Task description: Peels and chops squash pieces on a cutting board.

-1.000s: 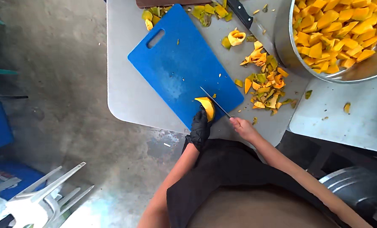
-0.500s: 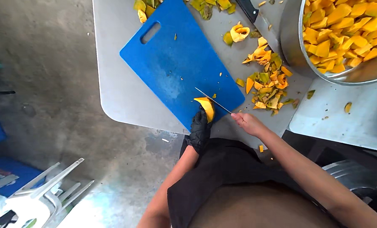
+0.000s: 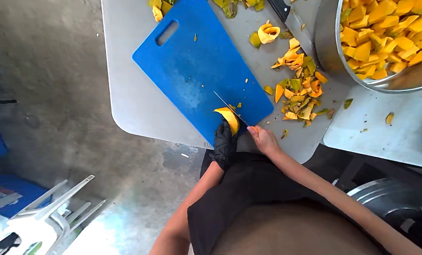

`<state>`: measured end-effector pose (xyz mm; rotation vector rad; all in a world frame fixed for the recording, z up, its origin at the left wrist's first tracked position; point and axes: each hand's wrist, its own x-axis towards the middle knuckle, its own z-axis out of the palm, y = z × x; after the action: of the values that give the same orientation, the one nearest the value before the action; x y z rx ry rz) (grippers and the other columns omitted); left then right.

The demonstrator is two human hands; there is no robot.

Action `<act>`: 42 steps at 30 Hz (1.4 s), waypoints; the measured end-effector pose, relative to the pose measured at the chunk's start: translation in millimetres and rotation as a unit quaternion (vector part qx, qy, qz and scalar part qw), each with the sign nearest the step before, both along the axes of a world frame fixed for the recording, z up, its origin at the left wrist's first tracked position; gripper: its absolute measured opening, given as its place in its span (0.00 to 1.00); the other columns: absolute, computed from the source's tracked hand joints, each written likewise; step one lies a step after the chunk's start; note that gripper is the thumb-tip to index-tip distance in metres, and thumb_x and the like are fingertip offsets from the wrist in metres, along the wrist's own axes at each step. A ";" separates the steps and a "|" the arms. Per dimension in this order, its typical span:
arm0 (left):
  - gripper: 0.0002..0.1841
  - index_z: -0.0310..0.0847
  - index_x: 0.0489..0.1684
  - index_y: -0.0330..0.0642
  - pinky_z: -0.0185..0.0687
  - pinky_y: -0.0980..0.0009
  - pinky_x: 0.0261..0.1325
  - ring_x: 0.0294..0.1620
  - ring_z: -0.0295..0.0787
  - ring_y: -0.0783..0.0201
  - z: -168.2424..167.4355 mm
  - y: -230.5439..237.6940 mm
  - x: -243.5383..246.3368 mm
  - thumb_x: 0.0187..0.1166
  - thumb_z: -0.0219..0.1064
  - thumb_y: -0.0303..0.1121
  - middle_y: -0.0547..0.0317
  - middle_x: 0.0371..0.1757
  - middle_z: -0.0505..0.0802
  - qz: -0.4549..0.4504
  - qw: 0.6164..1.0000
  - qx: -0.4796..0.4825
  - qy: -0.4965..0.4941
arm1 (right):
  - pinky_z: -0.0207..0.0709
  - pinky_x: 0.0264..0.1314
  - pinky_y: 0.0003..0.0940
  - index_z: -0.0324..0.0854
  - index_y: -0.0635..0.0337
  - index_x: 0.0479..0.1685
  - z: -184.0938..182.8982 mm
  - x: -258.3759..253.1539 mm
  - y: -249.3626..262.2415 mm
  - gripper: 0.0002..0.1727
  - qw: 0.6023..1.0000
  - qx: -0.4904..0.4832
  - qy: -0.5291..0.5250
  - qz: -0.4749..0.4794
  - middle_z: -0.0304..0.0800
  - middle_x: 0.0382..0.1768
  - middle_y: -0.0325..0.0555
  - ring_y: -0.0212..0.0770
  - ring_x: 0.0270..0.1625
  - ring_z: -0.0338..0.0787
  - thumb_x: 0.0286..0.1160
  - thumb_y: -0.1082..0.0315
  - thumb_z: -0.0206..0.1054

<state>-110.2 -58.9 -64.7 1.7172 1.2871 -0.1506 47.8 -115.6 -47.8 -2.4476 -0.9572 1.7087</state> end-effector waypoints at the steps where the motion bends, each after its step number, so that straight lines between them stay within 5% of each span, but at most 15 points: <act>1: 0.33 0.65 0.81 0.19 0.69 0.42 0.79 0.77 0.74 0.30 -2.0 -3.0 1.9 0.80 0.69 0.32 0.21 0.76 0.76 0.024 1.000 0.002 -0.018 | 0.78 0.59 0.61 0.81 0.76 0.54 -1.3 -4.1 -3.7 0.33 0.999 0.014 0.001 -0.029 0.89 0.42 0.69 0.65 0.52 0.91 0.96 0.48 0.46; 5: 0.27 0.74 0.72 0.22 0.79 0.46 0.68 0.64 0.84 0.38 -3.1 -7.9 9.5 0.79 0.71 0.32 0.27 0.64 0.85 0.118 0.989 -0.017 -0.085 | 0.77 0.60 0.59 0.81 0.76 0.58 4.1 4.3 -17.0 0.33 0.991 0.051 0.014 -0.126 0.87 0.42 0.67 0.62 0.49 0.88 0.97 0.50 0.42; 7: 0.23 0.78 0.67 0.25 0.83 0.51 0.63 0.60 0.86 0.44 -0.7 -4.9 6.6 0.78 0.72 0.30 0.33 0.60 0.87 0.147 0.982 -0.035 -0.113 | 0.78 0.54 0.62 0.81 0.75 0.54 22.2 15.0 -17.2 0.32 0.995 0.063 -0.007 -0.076 0.87 0.37 0.67 0.64 0.45 0.89 0.96 0.50 0.44; 10: 0.32 0.71 0.74 0.26 0.84 0.53 0.56 0.60 0.83 0.42 2.6 3.5 -4.1 0.71 0.78 0.31 0.31 0.64 0.82 0.116 0.987 0.056 -0.098 | 0.79 0.53 0.64 0.82 0.73 0.55 48.9 20.6 -14.3 0.32 0.998 0.053 -0.031 0.023 0.89 0.38 0.67 0.66 0.47 0.91 0.94 0.47 0.48; 13: 0.62 0.50 0.90 0.26 0.71 0.41 0.77 0.81 0.68 0.29 10.0 13.7 -4.2 0.54 0.89 0.46 0.21 0.83 0.66 0.035 0.992 0.125 -0.012 | 0.79 0.55 0.65 0.81 0.72 0.56 62.2 18.6 -7.4 0.34 0.995 0.032 -0.048 0.087 0.90 0.42 0.67 0.68 0.52 0.92 0.93 0.43 0.49; 16: 0.74 0.42 0.90 0.21 0.48 0.50 0.92 0.92 0.52 0.35 3.8 15.3 0.9 0.46 0.87 0.62 0.23 0.90 0.56 -0.045 0.989 0.135 0.041 | 0.79 0.58 0.64 0.80 0.73 0.57 65.1 16.9 1.8 0.36 0.990 0.012 -0.065 0.127 0.91 0.45 0.68 0.68 0.55 0.91 0.92 0.42 0.49; 23: 0.68 0.50 0.86 0.17 0.48 0.52 0.91 0.92 0.52 0.34 -13.0 5.8 4.5 0.47 0.89 0.54 0.19 0.88 0.57 -0.006 0.987 0.160 -0.001 | 0.79 0.61 0.61 0.78 0.72 0.62 73.5 6.5 17.6 0.36 0.983 -0.067 -0.087 0.150 0.90 0.50 0.68 0.66 0.61 0.90 0.92 0.41 0.47; 28: 0.74 0.37 0.92 0.24 0.50 0.51 0.92 0.93 0.48 0.35 -21.5 -5.2 -4.3 0.45 0.91 0.50 0.23 0.92 0.49 -0.009 0.985 0.170 -0.036 | 0.79 0.61 0.65 0.79 0.73 0.61 46.0 14.7 38.5 0.37 0.989 -0.073 -0.041 0.119 0.90 0.50 0.70 0.68 0.60 0.90 0.92 0.40 0.47; 33: 0.76 0.30 0.94 0.28 0.47 0.50 0.92 0.95 0.44 0.38 -18.0 4.5 4.8 0.48 0.89 0.53 0.27 0.94 0.45 0.006 0.993 0.116 -0.009 | 0.77 0.49 0.57 0.81 0.73 0.45 -7.6 47.7 16.7 0.33 0.995 0.019 0.084 0.057 0.83 0.33 0.61 0.57 0.40 0.85 0.96 0.48 0.43; 37: 0.75 0.31 0.93 0.26 0.45 0.50 0.92 0.95 0.43 0.38 -14.2 5.0 4.5 0.48 0.89 0.50 0.26 0.93 0.45 0.006 0.993 0.114 -0.009 | 0.73 0.40 0.44 0.81 0.70 0.38 1.5 54.9 1.2 0.29 0.989 0.053 0.129 0.049 0.75 0.26 0.49 0.44 0.31 0.77 0.97 0.54 0.45; 42: 0.74 0.35 0.91 0.21 0.49 0.51 0.92 0.93 0.48 0.35 -16.0 2.3 4.7 0.46 0.89 0.51 0.21 0.91 0.50 0.005 0.989 0.145 -0.006 | 0.76 0.44 0.57 0.82 0.72 0.43 14.9 58.4 9.3 0.32 0.990 0.017 0.080 0.118 0.82 0.28 0.59 0.57 0.36 0.85 0.95 0.47 0.47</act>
<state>-105.5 -56.6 -80.7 1.9528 1.3593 0.0563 106.2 -106.3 -32.9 -2.2094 -1.2873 1.9037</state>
